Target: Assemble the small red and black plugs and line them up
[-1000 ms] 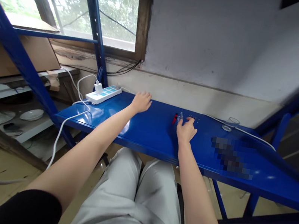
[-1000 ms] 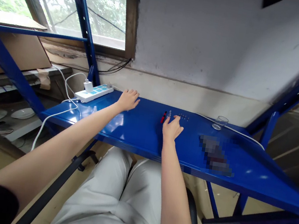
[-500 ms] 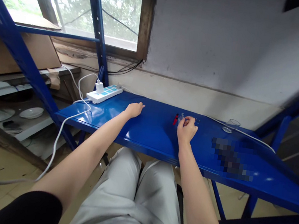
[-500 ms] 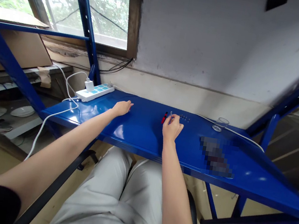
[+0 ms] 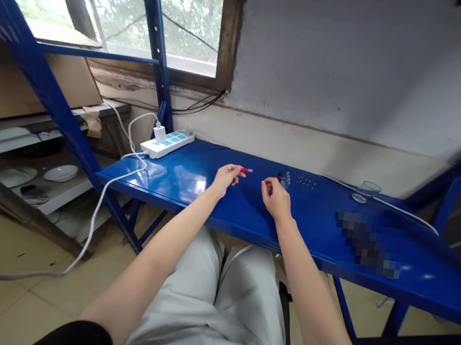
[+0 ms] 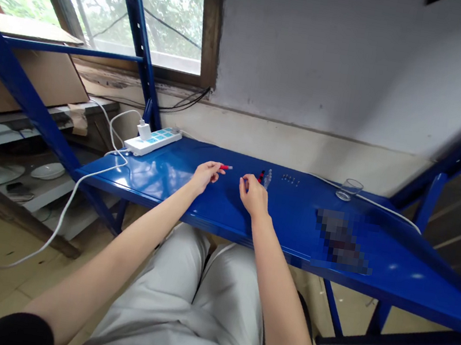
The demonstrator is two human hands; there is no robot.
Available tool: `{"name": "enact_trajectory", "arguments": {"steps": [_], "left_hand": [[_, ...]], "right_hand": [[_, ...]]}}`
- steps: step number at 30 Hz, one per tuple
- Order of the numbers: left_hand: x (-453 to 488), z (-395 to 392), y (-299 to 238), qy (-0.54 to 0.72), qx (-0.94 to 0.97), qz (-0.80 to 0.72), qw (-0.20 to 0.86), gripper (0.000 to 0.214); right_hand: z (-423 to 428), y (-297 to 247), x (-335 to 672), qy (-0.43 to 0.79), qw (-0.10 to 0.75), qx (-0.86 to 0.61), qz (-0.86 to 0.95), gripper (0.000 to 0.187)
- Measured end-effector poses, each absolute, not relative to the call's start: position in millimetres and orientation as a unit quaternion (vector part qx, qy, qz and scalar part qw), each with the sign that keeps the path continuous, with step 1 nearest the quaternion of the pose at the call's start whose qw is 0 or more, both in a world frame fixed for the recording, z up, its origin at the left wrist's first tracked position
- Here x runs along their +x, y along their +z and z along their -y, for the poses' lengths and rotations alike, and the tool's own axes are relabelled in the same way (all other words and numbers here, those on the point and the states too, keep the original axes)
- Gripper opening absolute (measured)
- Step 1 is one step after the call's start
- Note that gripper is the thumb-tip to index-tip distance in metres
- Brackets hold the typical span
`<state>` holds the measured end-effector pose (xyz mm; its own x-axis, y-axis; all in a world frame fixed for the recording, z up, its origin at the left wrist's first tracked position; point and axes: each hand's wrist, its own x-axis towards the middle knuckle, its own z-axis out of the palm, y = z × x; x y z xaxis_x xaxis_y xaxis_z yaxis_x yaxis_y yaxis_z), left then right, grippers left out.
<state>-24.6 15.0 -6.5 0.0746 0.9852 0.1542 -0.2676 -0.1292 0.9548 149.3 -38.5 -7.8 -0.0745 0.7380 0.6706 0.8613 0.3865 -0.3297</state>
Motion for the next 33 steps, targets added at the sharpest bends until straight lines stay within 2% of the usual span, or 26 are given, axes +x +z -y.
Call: {"name": "enact_trajectory", "arguments": {"steps": [4, 8, 17, 20, 27, 33], "left_hand": [[-26.8, -6.4, -5.7, 0.492, 0.547, -0.332, 0.590, 0.024], [-25.9, -1.1, -3.0, 0.434, 0.586, -0.313, 0.609, 0.028], [-29.5, -4.2, -5.7, 0.444, 0.582, -0.300, 0.611, 0.030], [-29.7, -8.1, -8.5, 0.457, 0.576, -0.312, 0.601, 0.028], [-30.1, -6.2, -7.0, 0.456, 0.581, -0.312, 0.598, 0.032], [-27.5, -4.5, -7.2, 0.448, 0.619, -0.313, 0.564, 0.032]], "right_hand": [[38.4, -6.5, 146.1, -0.035, 0.336, -0.578, 0.743, 0.033], [39.0, -6.8, 144.0, -0.024, 0.306, -0.584, 0.752, 0.034], [42.5, -6.8, 141.4, -0.007, 0.374, -0.545, 0.750, 0.030], [41.5, -8.5, 142.2, 0.002, 0.394, -0.522, 0.756, 0.034], [37.0, -12.6, 144.4, -0.047, 0.397, -0.496, 0.771, 0.031], [35.3, -14.4, 145.5, -0.062, 0.350, -0.516, 0.779, 0.030]]}}
